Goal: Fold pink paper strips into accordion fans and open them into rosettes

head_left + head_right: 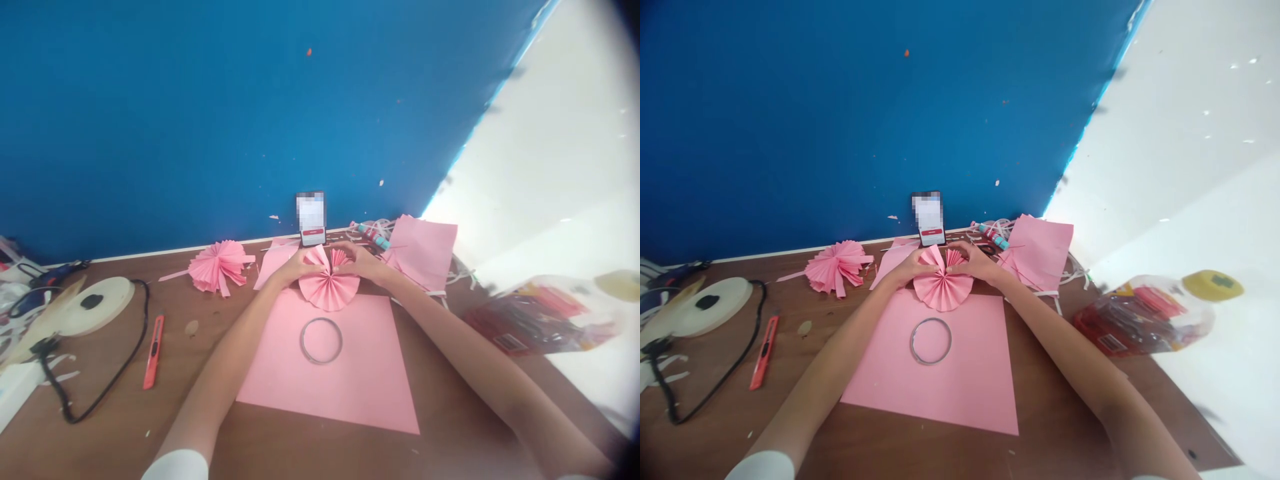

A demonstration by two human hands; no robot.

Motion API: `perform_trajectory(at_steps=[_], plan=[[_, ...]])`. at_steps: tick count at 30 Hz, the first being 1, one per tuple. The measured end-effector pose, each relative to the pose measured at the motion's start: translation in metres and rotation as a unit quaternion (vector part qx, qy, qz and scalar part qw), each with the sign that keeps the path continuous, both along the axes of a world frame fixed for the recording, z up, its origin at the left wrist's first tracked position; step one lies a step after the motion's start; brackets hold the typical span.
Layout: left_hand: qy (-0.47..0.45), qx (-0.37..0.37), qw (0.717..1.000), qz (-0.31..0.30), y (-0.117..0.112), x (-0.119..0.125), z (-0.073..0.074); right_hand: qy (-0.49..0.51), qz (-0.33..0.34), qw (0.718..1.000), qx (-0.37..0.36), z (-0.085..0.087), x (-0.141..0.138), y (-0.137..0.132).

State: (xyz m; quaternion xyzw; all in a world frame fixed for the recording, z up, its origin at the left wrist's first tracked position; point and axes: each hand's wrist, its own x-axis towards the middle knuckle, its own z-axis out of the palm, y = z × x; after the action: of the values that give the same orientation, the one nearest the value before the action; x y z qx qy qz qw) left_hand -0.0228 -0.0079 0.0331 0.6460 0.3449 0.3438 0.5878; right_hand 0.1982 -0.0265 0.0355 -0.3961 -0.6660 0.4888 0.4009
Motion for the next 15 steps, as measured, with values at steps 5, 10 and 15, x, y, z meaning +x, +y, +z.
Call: perform_trajectory(at_steps=[5,10,15], plan=[[0.001,0.004,1.000,0.001,-0.001,0.003,0.002,-0.006,-0.006,1.000,-0.012,0.001,0.002,0.003],[-0.026,-0.015,0.999,0.014,-0.001,0.005,0.000,-0.008,0.012,1.000,-0.011,0.009,0.008,0.002],[-0.036,-0.032,0.998,0.032,0.000,0.005,-0.003,0.036,-0.013,0.999,0.005,0.009,0.006,0.002]])
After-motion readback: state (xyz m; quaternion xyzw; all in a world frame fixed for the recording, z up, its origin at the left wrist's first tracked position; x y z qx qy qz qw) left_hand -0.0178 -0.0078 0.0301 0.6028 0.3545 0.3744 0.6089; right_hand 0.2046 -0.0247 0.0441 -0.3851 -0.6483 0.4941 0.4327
